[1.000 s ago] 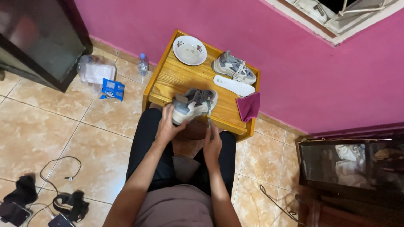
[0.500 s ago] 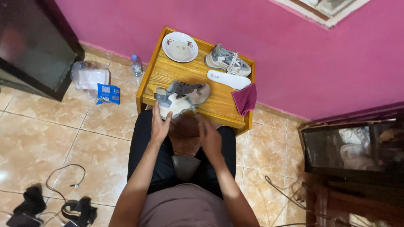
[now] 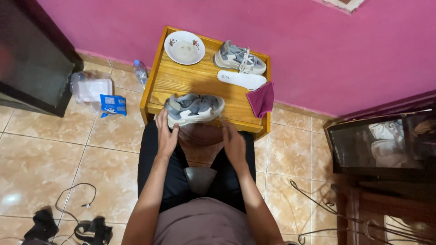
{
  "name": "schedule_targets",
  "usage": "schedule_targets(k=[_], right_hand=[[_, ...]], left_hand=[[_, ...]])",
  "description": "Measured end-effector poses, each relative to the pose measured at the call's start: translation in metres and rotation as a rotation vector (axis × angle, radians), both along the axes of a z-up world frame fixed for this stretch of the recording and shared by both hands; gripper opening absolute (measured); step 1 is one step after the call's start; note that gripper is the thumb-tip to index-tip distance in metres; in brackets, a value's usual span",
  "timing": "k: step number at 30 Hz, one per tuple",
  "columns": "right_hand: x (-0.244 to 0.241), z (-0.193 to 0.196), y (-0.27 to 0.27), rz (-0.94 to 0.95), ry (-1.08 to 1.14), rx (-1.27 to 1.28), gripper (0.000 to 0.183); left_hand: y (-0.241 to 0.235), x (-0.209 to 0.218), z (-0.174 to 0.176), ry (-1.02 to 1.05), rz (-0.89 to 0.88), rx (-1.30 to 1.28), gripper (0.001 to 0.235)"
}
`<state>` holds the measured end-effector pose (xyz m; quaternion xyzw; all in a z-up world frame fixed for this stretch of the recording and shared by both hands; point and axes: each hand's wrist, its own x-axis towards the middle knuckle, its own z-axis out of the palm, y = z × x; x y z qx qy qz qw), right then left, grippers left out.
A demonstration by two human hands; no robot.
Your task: The person scrubs a gray and white sneaker with a toothbrush while seated at a small wooden table. They repeatedly dip the toothbrush into a small bowl of liquid and continue scrubbing the shoe's upper and sole throughout the clip.
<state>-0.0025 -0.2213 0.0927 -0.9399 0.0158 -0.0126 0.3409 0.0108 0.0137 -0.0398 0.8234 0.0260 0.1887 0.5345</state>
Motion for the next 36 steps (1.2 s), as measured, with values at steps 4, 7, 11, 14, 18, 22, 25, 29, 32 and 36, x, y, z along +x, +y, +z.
schedule_targets(k=[4, 7, 11, 14, 18, 22, 25, 29, 32, 36], right_hand=[[-0.002, -0.007, -0.012, -0.034, 0.021, -0.020, 0.031], [0.008, -0.021, -0.020, -0.050, -0.049, -0.081, 0.031], [0.011, -0.034, -0.024, -0.014, -0.015, -0.173, 0.031], [0.027, -0.038, -0.026, -0.020, -0.051, -0.281, 0.034], [0.031, -0.022, -0.003, 0.009, -0.012, -0.179, 0.027], [0.064, -0.050, -0.024, -0.039, -0.016, -0.238, 0.034], [0.057, -0.035, -0.013, 0.033, -0.050, -0.236, 0.026], [0.050, -0.015, -0.023, -0.016, 0.018, -0.231, 0.027], [0.031, 0.001, -0.015, 0.007, 0.069, -0.207, 0.031], [0.016, -0.020, -0.036, -0.045, 0.026, -0.168, 0.034]], left_hand=[[0.004, 0.006, 0.004, -0.004, 0.002, 0.034, 0.060], [0.003, 0.006, 0.009, -0.014, 0.010, 0.011, 0.064], [0.003, 0.003, 0.005, -0.004, 0.003, 0.024, 0.063], [-0.002, -0.001, 0.006, -0.016, 0.016, 0.009, 0.062], [0.002, 0.004, 0.003, -0.011, 0.006, 0.051, 0.064], [0.002, 0.001, -0.008, -0.005, 0.017, 0.065, 0.063], [0.002, 0.004, -0.006, -0.006, 0.008, 0.055, 0.065], [0.001, 0.004, -0.006, 0.002, 0.004, 0.030, 0.065], [0.001, 0.007, 0.000, -0.006, 0.025, 0.033, 0.064], [0.002, 0.006, -0.003, -0.002, 0.021, 0.027, 0.063]])
